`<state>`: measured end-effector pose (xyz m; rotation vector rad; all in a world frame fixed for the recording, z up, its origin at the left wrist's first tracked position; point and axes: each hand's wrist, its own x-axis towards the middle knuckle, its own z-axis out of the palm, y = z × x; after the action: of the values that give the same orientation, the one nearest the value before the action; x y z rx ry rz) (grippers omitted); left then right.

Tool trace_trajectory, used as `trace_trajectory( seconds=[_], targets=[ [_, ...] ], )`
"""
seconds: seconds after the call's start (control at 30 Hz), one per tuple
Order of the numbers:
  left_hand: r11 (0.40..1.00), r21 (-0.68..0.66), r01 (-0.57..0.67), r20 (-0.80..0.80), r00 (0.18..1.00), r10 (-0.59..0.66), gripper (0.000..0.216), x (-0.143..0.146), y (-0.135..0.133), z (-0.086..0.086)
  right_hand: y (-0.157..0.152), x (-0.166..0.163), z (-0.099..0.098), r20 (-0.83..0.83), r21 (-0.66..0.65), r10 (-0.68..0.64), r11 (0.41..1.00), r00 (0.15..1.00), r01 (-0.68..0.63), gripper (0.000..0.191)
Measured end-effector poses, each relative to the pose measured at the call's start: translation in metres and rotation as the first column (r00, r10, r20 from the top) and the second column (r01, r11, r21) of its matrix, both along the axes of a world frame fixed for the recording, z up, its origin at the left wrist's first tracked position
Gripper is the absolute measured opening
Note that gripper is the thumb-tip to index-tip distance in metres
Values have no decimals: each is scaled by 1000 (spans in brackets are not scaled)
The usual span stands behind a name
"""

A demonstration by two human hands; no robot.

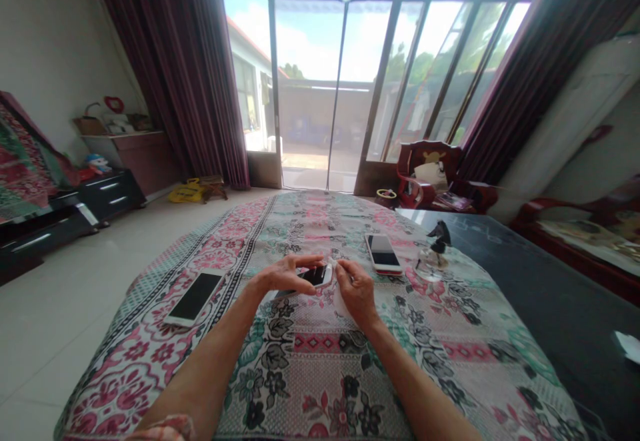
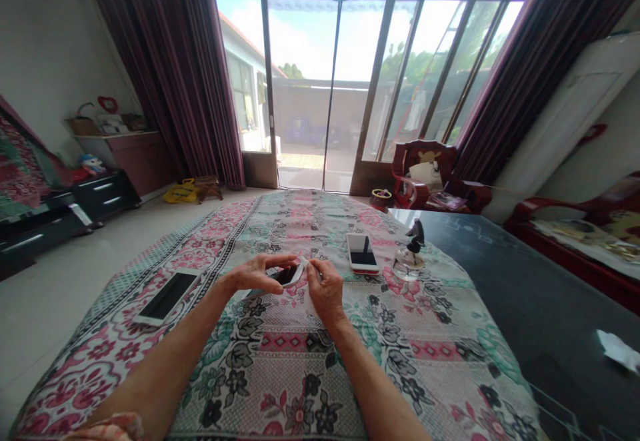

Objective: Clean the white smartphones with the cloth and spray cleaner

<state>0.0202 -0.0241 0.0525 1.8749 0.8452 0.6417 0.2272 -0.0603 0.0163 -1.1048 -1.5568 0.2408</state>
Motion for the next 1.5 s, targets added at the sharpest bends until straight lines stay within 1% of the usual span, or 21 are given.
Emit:
trace_trajectory(
  seconds=[0.1, 0.23, 0.33, 0.4, 0.5, 0.6, 0.73, 0.87, 0.97, 1.07, 1.2, 1.33, 1.5],
  targets=[
    [999, -13, -44, 8, 999, 44, 82, -2, 0, 1, -7, -6, 9, -2, 11, 35, 999, 999, -35, 21],
    [996, -36, -79, 68, 994, 81, 83, -5, 1, 5, -18, -15, 23, 2, 65, 69, 995, 998, -69, 18],
    [995, -43, -90, 85, 992, 93, 81, -6, 1, 6, -21, -18, 27, 0, 94, 86, 992, 996, -86, 16],
    [995, -41, -89, 84, 992, 92, 79, -5, 0, 6, -20, -18, 25, -7, 97, 86, 992, 996, -85, 16],
    [995, -49, -83, 55, 995, 86, 81, -3, -1, 5, -14, -13, 18, -7, 77, 70, 995, 998, -69, 17],
    [997, -35, -62, 16, 998, 62, 82, 0, -2, 5, -6, -7, 8, -5, 28, 41, 999, 999, -40, 19],
    [1000, -13, -25, -16, 1000, 25, 79, 4, -5, 5, 3, 0, -4, -27, -43, 2, 999, 1000, -3, 24],
    [1000, -9, -23, -34, 999, 23, 78, 6, -6, 5, 5, 2, -7, -57, -69, -4, 998, 998, 0, 27],
    [999, -10, -36, -37, 999, 36, 80, 5, -5, 6, 1, 0, -2, -55, -55, 14, 998, 998, -17, 25],
    [997, -12, -73, -29, 997, 72, 81, 1, -2, 5, -5, -5, 7, -29, -20, 43, 999, 999, -43, 22],
    [994, -37, -106, 30, 994, 107, 81, -5, 3, 2, -13, -14, 18, -14, 35, 70, 997, 997, -69, 19],
    [992, -57, -109, 69, 991, 113, 81, -6, 4, 1, -18, -16, 23, 1, 67, 85, 994, 996, -85, 17],
    [994, -47, -96, 82, 992, 100, 79, -7, 5, -1, -21, -16, 26, 10, 79, 96, 992, 995, -96, 18]
  ],
)
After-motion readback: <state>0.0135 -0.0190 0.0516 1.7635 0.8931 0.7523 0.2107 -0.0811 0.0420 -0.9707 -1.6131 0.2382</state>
